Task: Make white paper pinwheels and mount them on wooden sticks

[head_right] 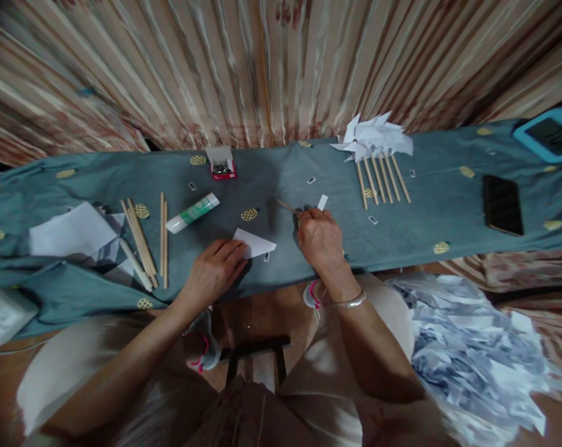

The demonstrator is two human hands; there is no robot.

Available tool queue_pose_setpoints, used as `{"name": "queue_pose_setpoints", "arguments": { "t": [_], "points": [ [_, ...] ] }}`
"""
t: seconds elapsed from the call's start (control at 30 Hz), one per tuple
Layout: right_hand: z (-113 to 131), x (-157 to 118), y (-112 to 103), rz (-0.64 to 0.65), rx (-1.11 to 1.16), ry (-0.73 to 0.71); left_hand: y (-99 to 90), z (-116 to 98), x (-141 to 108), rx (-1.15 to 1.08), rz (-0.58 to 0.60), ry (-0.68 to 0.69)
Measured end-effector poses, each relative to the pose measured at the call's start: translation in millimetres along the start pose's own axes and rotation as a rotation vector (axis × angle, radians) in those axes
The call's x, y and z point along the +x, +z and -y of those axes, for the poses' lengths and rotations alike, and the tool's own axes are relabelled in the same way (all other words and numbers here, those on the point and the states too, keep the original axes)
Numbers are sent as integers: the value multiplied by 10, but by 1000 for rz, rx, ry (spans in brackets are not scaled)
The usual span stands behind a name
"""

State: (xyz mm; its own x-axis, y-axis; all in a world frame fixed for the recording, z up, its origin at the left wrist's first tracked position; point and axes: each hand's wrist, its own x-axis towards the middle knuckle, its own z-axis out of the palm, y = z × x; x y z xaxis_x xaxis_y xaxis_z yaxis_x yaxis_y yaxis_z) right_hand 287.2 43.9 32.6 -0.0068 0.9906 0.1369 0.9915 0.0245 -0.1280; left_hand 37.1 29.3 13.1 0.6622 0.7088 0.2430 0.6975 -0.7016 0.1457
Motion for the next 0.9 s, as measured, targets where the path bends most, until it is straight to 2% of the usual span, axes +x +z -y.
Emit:
{"name": "queue_pose_setpoints", "arguments": {
  "t": [0.1,0.2,0.3,0.37,0.47,0.57,0.67,0.77,0.83,0.9],
  "points": [
    [-75,-9,-25,42,-10,18,-17,15,26,4,2,3],
    [-130,-14,-34,9,-39,24,-14,96,28,-44,-4,-27],
    [-166,-7,-30,-36,-78,45,-20,204,35,-99,-1,-110],
    [-176,5,-20,-14,-103,60,-36,261,53,-205,-8,-189],
    [-169,29,-5,14,-106,54,-69,297,99,-498,-70,-383],
    [-137,50,-18,16,-93,46,-97,279,152,-917,-132,-667],
    [-95,59,-51,28,-46,58,-126,240,196,-1325,-166,-853],
    [-61,64,-52,12,182,105,-165,214,226,-1510,-189,-964],
    [-37,73,-15,18,500,166,-196,209,242,-1573,-198,-1036],
    [5,80,42,89,908,244,-225,213,257,-1623,-197,-1093]
  ]
}}
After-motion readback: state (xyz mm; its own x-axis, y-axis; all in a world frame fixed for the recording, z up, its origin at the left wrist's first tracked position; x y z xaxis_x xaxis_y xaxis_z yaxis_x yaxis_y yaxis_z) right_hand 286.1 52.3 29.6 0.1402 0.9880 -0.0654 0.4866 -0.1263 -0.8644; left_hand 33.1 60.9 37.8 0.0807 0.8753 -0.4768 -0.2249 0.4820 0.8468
